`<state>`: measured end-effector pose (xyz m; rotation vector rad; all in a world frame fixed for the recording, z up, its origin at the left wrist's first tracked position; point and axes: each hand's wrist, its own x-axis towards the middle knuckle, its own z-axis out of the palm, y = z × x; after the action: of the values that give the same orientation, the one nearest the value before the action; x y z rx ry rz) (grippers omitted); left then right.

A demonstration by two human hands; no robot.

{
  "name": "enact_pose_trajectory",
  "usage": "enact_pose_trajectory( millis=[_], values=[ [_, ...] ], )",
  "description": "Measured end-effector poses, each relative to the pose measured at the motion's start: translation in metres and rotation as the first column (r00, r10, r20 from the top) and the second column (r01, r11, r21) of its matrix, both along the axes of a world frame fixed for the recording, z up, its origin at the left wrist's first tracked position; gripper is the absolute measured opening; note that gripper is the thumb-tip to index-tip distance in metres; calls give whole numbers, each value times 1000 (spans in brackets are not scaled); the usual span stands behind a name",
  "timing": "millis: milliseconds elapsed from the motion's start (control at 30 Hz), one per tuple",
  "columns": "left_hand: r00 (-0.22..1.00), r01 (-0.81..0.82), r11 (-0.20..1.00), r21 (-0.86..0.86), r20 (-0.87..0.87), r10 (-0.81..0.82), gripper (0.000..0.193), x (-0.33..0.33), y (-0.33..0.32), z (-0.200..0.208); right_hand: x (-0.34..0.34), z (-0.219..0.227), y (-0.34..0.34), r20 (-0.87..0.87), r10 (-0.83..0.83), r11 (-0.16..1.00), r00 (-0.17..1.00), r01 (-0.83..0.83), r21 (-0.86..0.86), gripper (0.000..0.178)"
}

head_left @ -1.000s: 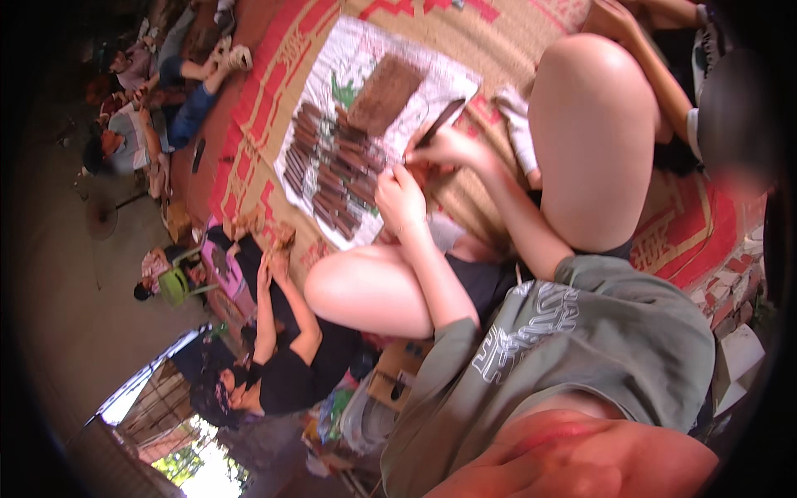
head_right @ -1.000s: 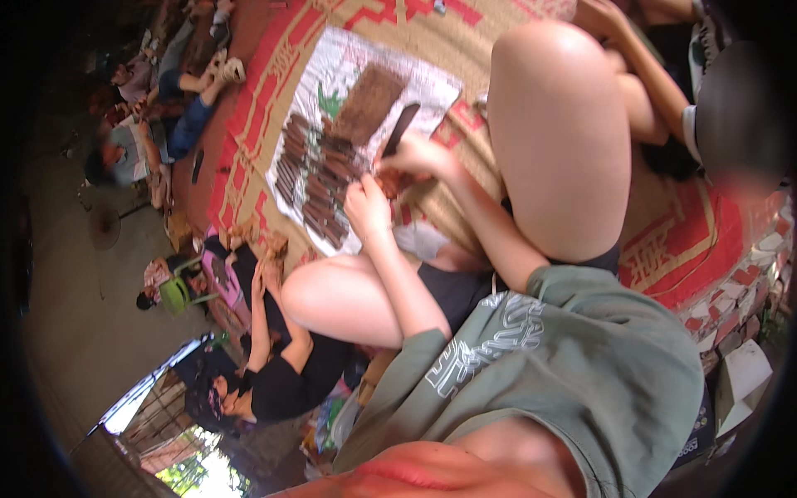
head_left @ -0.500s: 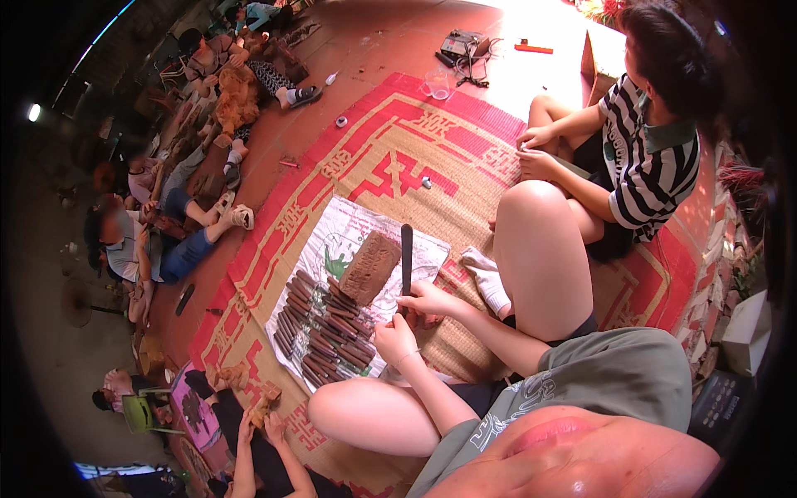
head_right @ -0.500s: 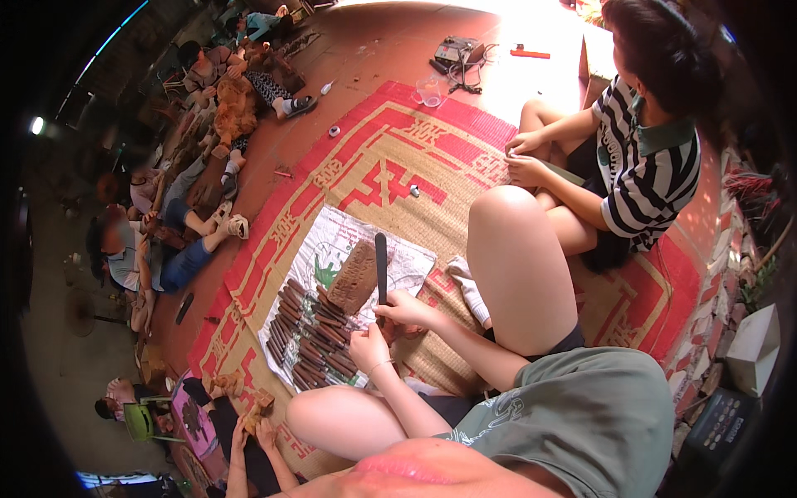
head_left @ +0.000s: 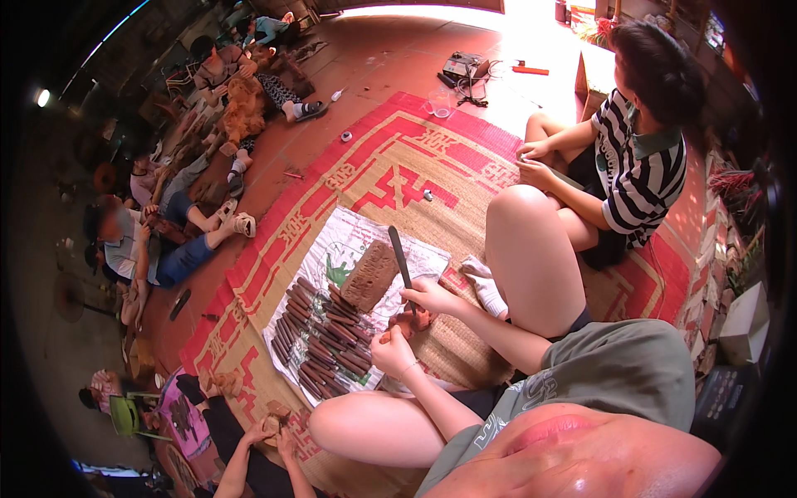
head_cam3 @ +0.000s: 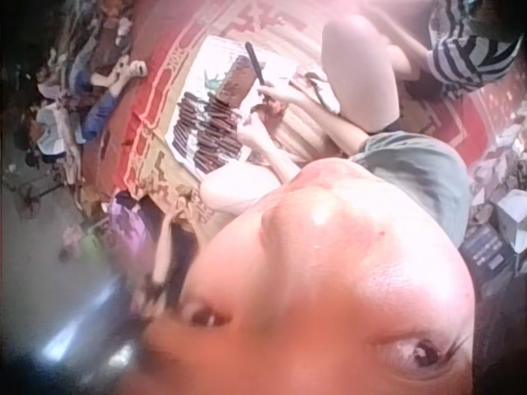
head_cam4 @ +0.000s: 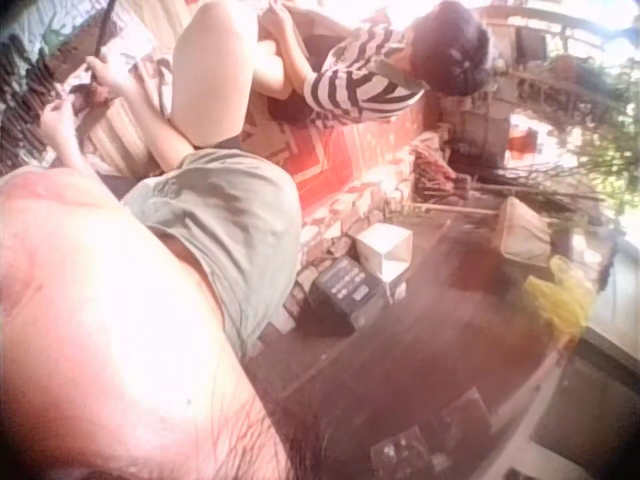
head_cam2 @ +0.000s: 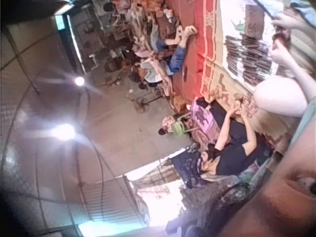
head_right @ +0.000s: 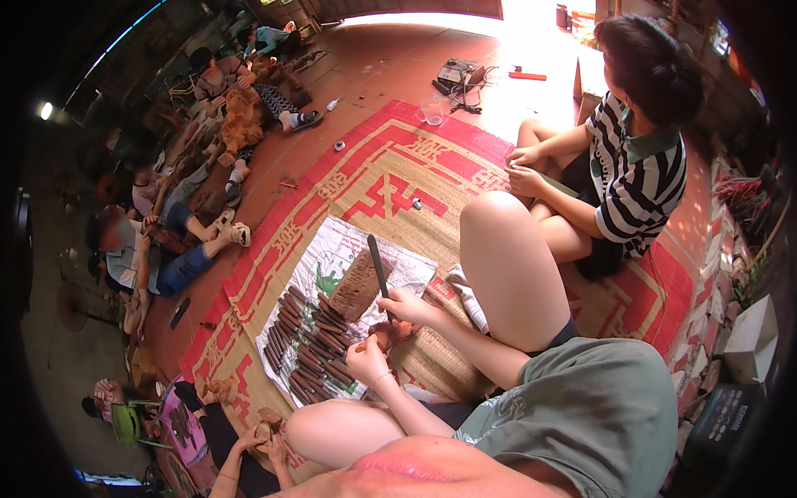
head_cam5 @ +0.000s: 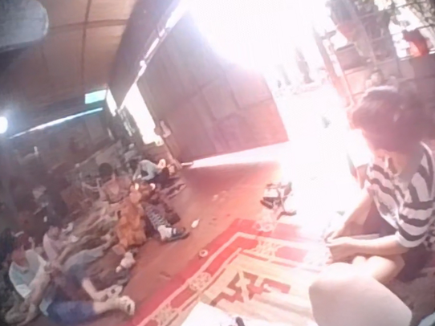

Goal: The person sits on a mat and uses a carving knife to shape a small piece of reddish-brown wood. They hold the wood in one hand and carefully carve its surface with the other, rotating the piece to work on different sides.

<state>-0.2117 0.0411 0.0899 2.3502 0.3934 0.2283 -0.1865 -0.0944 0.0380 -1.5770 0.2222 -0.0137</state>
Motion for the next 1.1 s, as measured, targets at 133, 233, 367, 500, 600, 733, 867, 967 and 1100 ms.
enact_pose_trajectory(
  millis=[133,233,367,500,600,733,867,967,1100],
  values=[
    [998,23,991,-136,66,-14,27,11,-4,-44,6,-19,-12,153,-44,999,987,47,-10,35],
    [1000,-7,982,-187,9,9,36,14,-2,-53,11,-5,-7,115,-31,998,993,24,61,29],
    [998,11,996,-90,-63,-17,47,15,-12,-59,7,-29,-5,-4,-61,990,998,61,126,26],
    [972,-81,997,-8,-221,78,50,18,-16,-56,6,-41,-13,-47,-89,974,995,97,205,20],
    [939,-162,984,-74,-319,130,53,19,-1,-53,9,-42,-1,12,-126,953,992,118,280,18],
    [955,-136,990,-29,-271,123,45,20,-7,-48,8,-53,-4,-42,-16,968,999,26,249,17],
    [967,-161,982,-94,-213,138,39,19,-3,-59,7,-59,8,-38,-13,968,999,22,250,18],
    [965,-184,964,-192,-220,140,37,19,-4,-53,8,-60,7,-37,16,975,999,-8,221,18],
    [957,-273,897,-347,-194,216,34,24,-4,-75,9,-59,10,47,-22,992,999,16,126,16]
  ],
)
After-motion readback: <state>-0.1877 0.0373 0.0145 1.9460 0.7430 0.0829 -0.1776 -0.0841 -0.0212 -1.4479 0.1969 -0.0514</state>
